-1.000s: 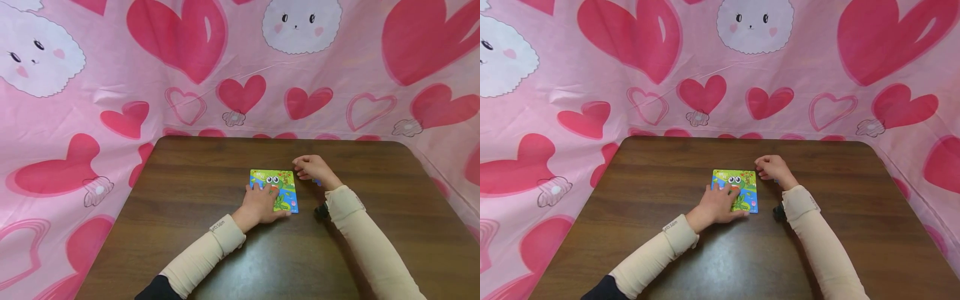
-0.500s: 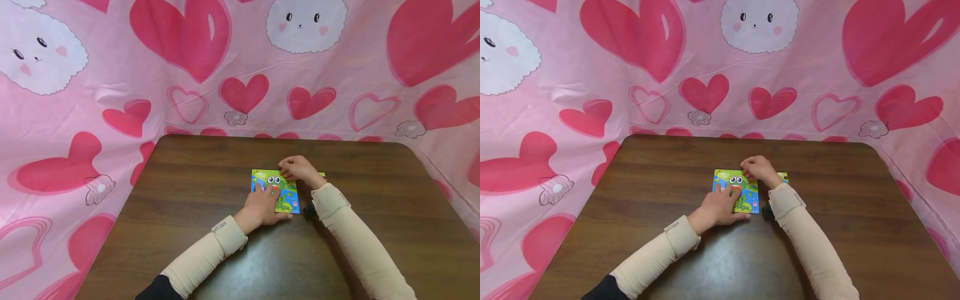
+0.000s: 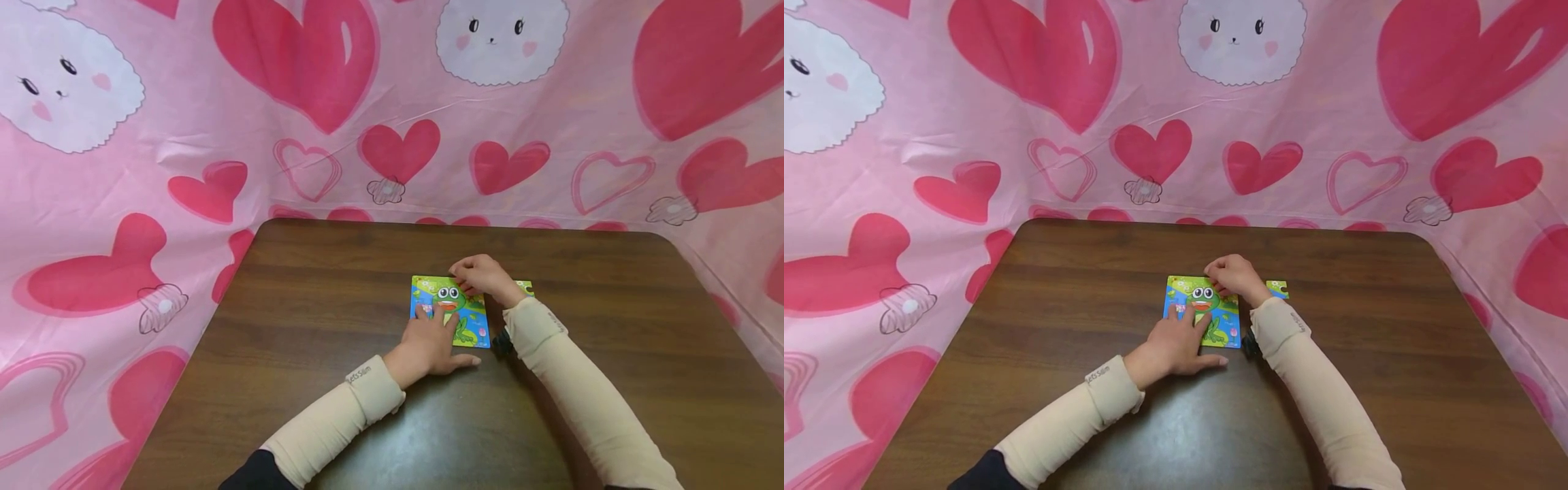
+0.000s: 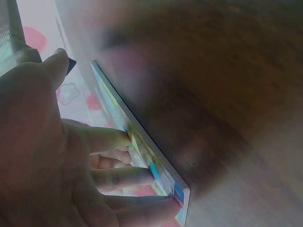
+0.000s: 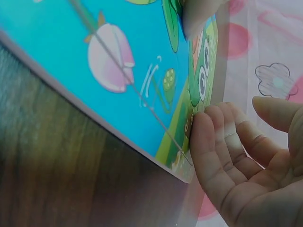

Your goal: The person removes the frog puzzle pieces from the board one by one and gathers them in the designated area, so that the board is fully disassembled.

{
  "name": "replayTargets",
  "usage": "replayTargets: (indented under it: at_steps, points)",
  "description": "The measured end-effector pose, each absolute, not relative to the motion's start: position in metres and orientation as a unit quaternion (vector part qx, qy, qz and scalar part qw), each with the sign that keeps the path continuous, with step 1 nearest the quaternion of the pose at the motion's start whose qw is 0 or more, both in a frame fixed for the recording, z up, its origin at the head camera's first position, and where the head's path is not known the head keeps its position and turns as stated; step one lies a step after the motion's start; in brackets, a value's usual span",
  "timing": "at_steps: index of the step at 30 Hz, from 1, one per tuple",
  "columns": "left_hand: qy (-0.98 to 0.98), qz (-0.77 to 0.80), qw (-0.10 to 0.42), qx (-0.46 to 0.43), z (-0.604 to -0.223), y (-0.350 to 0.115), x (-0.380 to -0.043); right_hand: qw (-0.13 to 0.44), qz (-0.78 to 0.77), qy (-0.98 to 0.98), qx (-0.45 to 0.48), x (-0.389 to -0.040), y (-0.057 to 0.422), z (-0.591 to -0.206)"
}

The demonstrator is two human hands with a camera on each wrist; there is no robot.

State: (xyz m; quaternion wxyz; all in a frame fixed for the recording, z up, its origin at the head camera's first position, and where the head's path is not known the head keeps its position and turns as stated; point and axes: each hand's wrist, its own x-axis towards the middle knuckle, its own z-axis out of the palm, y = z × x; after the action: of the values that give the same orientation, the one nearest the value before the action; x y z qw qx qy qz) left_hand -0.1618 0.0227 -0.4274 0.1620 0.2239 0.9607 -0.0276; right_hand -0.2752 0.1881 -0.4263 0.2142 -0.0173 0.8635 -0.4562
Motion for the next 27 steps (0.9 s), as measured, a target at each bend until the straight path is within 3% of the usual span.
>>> replayTargets:
  at_steps: [14,27]
  points:
    - [0.960,-0.036,0.167,0.223,-0.426,0.023,-0.162,0.191,-0.403,0.894,-0.034,-0.268,0.179,-0.428]
    - [0.959,-0.035,0.169,0.227,-0.424,0.022,-0.163,0.198,-0.288,0.927,-0.134,-0.264,0.179,-0.418]
